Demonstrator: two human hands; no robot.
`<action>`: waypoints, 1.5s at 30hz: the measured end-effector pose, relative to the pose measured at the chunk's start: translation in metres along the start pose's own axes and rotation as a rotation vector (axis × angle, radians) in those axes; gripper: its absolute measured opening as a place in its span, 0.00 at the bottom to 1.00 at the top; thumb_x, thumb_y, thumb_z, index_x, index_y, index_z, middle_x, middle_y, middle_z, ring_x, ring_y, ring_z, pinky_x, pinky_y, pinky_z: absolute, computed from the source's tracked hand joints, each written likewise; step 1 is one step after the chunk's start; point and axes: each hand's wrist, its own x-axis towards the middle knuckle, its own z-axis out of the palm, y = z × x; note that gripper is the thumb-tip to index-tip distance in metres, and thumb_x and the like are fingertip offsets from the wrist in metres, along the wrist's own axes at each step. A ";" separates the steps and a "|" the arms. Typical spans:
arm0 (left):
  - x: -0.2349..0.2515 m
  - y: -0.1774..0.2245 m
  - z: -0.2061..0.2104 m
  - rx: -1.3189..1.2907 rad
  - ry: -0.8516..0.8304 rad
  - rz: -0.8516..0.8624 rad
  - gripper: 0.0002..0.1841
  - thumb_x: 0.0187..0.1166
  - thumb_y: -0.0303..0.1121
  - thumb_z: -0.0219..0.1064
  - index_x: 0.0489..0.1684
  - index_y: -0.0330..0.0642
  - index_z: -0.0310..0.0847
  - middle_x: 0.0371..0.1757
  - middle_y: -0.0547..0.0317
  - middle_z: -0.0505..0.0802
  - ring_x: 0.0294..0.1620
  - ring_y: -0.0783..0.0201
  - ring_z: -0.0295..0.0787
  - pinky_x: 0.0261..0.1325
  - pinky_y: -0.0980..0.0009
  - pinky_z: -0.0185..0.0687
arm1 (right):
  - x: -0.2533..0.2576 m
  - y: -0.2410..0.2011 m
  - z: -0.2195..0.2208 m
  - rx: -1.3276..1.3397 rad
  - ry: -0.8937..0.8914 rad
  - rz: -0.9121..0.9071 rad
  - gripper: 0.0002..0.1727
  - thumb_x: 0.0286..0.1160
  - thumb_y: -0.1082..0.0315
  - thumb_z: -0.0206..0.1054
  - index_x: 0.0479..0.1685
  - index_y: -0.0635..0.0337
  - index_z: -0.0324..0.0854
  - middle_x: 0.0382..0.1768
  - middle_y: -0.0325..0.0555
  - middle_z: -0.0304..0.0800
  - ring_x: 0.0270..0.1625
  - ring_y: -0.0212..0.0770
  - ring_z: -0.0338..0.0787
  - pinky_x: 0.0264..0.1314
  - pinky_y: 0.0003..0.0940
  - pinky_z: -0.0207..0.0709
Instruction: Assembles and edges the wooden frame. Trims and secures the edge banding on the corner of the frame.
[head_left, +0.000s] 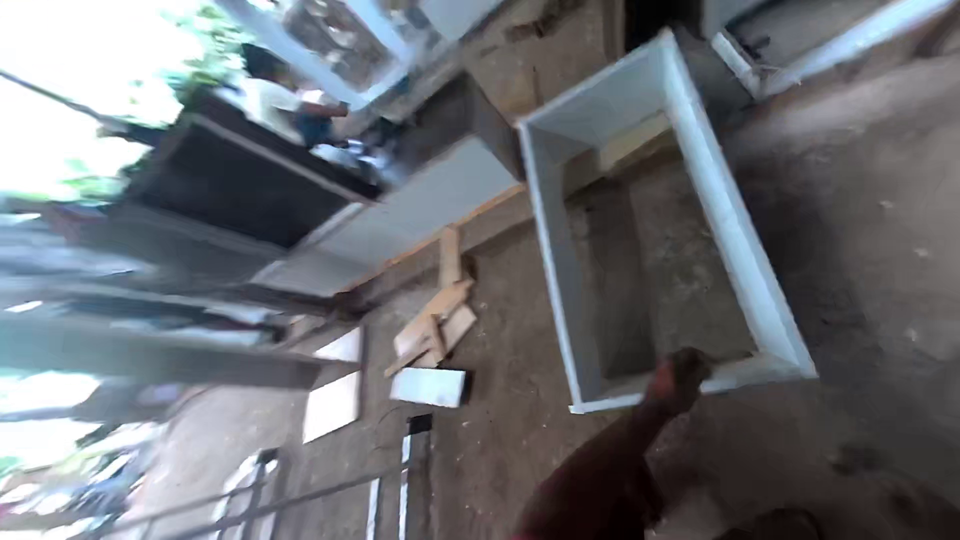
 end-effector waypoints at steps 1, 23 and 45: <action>0.014 -0.015 0.008 0.021 -0.008 0.018 0.13 0.85 0.26 0.61 0.58 0.26 0.83 0.46 0.47 0.93 0.44 0.64 0.91 0.54 0.66 0.88 | 0.022 0.009 0.006 -0.014 -0.102 0.132 0.24 0.88 0.55 0.58 0.68 0.67 0.80 0.55 0.73 0.88 0.56 0.73 0.90 0.56 0.76 0.80; 0.173 -0.134 0.150 -0.078 -0.380 0.674 0.09 0.85 0.28 0.65 0.50 0.31 0.87 0.40 0.58 0.93 0.39 0.69 0.90 0.47 0.69 0.88 | 0.173 -0.012 -0.016 0.465 0.449 -0.308 0.13 0.85 0.63 0.62 0.49 0.63 0.86 0.38 0.44 0.93 0.38 0.36 0.93 0.48 0.38 0.91; 0.177 -0.162 0.157 -0.071 -0.370 0.629 0.09 0.84 0.27 0.67 0.51 0.30 0.88 0.40 0.56 0.96 0.39 0.68 0.93 0.46 0.69 0.91 | 0.191 0.012 0.026 0.444 0.595 -0.451 0.09 0.83 0.69 0.64 0.46 0.66 0.86 0.45 0.47 0.88 0.44 0.36 0.93 0.51 0.34 0.92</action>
